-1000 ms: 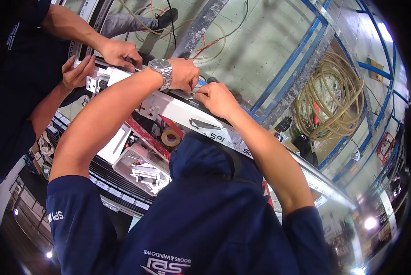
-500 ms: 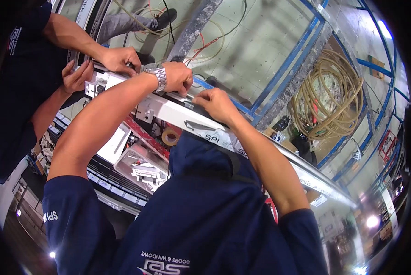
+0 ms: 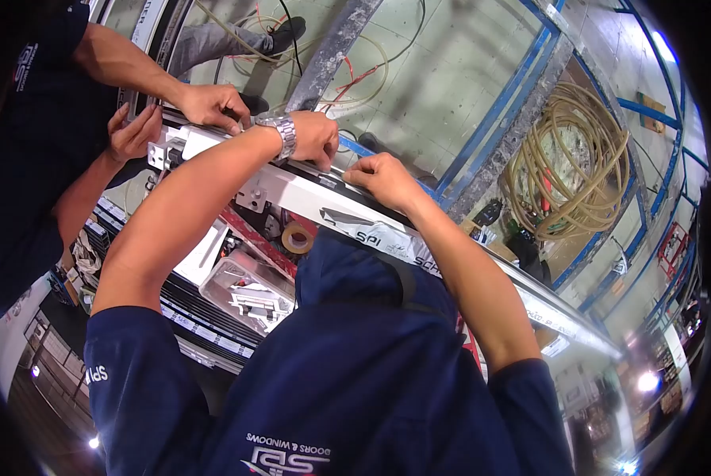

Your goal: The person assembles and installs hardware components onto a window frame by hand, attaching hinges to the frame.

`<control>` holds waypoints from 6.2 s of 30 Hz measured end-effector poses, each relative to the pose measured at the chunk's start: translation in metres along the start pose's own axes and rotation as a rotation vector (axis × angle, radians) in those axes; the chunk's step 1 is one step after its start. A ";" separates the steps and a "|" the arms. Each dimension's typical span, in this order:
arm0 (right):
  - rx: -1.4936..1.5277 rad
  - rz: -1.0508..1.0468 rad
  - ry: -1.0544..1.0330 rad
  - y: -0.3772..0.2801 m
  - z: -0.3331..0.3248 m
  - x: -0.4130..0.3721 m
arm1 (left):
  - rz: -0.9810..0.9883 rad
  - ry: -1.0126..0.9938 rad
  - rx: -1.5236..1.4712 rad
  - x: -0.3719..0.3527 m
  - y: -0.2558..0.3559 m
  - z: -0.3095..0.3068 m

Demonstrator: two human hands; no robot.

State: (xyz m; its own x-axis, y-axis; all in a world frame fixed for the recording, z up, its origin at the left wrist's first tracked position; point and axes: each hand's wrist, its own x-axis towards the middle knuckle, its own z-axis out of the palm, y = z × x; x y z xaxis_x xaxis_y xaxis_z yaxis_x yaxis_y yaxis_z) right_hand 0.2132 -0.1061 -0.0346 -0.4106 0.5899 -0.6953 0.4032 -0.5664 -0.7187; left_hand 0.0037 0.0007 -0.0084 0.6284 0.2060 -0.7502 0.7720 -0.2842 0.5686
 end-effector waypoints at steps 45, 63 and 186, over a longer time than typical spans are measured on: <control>-0.358 -0.204 0.136 -0.002 -0.001 -0.020 | 0.225 0.127 0.153 0.011 0.020 0.019; -0.239 -0.146 0.097 0.019 -0.016 -0.036 | 0.153 -0.053 0.032 0.029 0.040 0.014; -0.626 -0.249 0.188 0.060 -0.071 -0.108 | 0.358 0.015 -0.074 0.078 0.100 0.057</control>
State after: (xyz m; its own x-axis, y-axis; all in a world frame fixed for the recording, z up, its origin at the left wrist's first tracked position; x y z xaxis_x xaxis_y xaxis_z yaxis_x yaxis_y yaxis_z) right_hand 0.3401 -0.1634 -0.0023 -0.4264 0.7806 -0.4571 0.7339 0.0032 -0.6792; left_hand 0.1244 -0.0648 -0.0297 0.8609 0.1194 -0.4946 0.5075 -0.2723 0.8175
